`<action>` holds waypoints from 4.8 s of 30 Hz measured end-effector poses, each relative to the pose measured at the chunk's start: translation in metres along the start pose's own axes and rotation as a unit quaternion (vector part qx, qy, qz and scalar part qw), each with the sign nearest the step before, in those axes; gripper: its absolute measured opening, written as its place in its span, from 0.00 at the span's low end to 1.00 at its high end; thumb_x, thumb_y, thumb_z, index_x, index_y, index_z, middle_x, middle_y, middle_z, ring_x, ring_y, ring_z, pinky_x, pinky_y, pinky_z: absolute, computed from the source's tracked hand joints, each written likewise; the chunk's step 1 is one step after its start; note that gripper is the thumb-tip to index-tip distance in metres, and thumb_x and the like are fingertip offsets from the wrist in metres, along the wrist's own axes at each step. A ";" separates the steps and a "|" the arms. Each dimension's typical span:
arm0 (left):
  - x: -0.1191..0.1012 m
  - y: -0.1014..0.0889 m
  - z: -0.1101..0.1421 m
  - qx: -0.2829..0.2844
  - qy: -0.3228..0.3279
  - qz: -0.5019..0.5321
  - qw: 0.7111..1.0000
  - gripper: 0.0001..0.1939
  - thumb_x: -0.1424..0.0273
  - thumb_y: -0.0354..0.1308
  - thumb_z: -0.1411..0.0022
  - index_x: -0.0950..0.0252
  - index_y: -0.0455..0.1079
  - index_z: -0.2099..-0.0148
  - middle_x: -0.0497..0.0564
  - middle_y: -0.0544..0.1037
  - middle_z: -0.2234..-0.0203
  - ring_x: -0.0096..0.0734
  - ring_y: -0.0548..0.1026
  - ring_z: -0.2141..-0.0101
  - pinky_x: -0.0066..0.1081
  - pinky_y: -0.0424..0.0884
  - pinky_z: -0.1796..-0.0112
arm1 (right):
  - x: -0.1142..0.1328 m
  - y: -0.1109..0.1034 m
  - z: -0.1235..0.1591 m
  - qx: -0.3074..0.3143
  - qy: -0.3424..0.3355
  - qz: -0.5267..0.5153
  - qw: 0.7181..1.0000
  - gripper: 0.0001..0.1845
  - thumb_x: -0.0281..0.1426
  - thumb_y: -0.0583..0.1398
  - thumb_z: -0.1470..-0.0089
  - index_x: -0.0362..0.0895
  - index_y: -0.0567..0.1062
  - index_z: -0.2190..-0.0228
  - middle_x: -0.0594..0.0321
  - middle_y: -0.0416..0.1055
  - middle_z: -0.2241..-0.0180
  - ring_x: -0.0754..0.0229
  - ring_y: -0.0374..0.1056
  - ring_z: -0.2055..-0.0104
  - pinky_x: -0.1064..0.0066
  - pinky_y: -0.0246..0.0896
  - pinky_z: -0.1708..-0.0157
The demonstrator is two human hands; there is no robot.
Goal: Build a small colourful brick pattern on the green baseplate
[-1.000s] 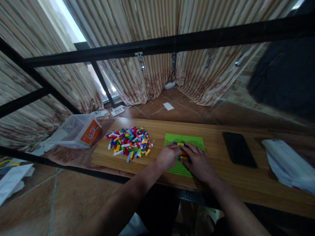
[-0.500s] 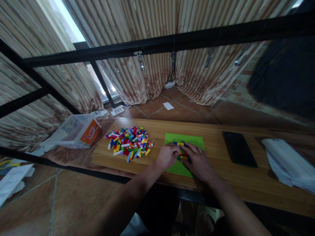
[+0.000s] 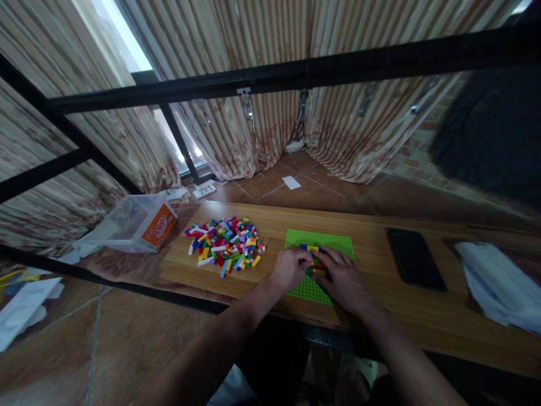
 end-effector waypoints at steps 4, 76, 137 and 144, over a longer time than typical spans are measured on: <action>-0.001 0.000 -0.002 0.015 0.017 -0.005 1.000 0.09 0.80 0.56 0.44 0.63 0.76 0.71 0.47 0.79 0.73 0.26 0.75 0.69 0.25 0.69 0.63 | 0.000 0.000 0.000 -0.001 -0.003 -0.005 1.000 0.27 0.39 0.57 0.46 0.49 0.65 0.44 0.55 0.61 0.42 0.45 0.59 0.44 0.51 0.56 0.49; 0.008 -0.012 -0.035 0.014 -0.089 -0.097 0.991 0.14 0.68 0.62 0.45 0.63 0.75 0.56 0.54 0.77 0.58 0.39 0.72 0.54 0.38 0.66 0.48 | -0.019 0.000 -0.005 -0.237 0.142 -0.257 0.926 0.13 0.39 0.52 0.43 0.44 0.73 0.67 0.55 0.71 0.63 0.55 0.67 0.60 0.60 0.63 0.56; 0.012 -0.006 -0.046 0.144 -0.127 -0.139 0.972 0.22 0.70 0.66 0.57 0.62 0.74 0.55 0.50 0.77 0.59 0.34 0.73 0.57 0.30 0.69 0.53 | 0.003 0.008 -0.013 -0.152 0.123 -0.260 0.946 0.10 0.35 0.57 0.49 0.45 0.77 0.73 0.55 0.70 0.61 0.54 0.67 0.57 0.60 0.60 0.53; 0.004 -0.005 -0.048 0.141 -0.145 -0.158 0.967 0.20 0.73 0.65 0.57 0.64 0.74 0.57 0.53 0.77 0.60 0.38 0.75 0.59 0.31 0.70 0.56 | 0.006 0.010 -0.014 -0.145 0.124 -0.267 0.945 0.10 0.36 0.57 0.49 0.45 0.76 0.74 0.56 0.70 0.60 0.54 0.67 0.56 0.59 0.61 0.52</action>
Point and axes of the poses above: each hand's wrist, its own z-axis away from the middle knuckle, its own y-axis out of the palm, x = y × z, the point moved 3 cm from there along -z, towards the middle knuckle
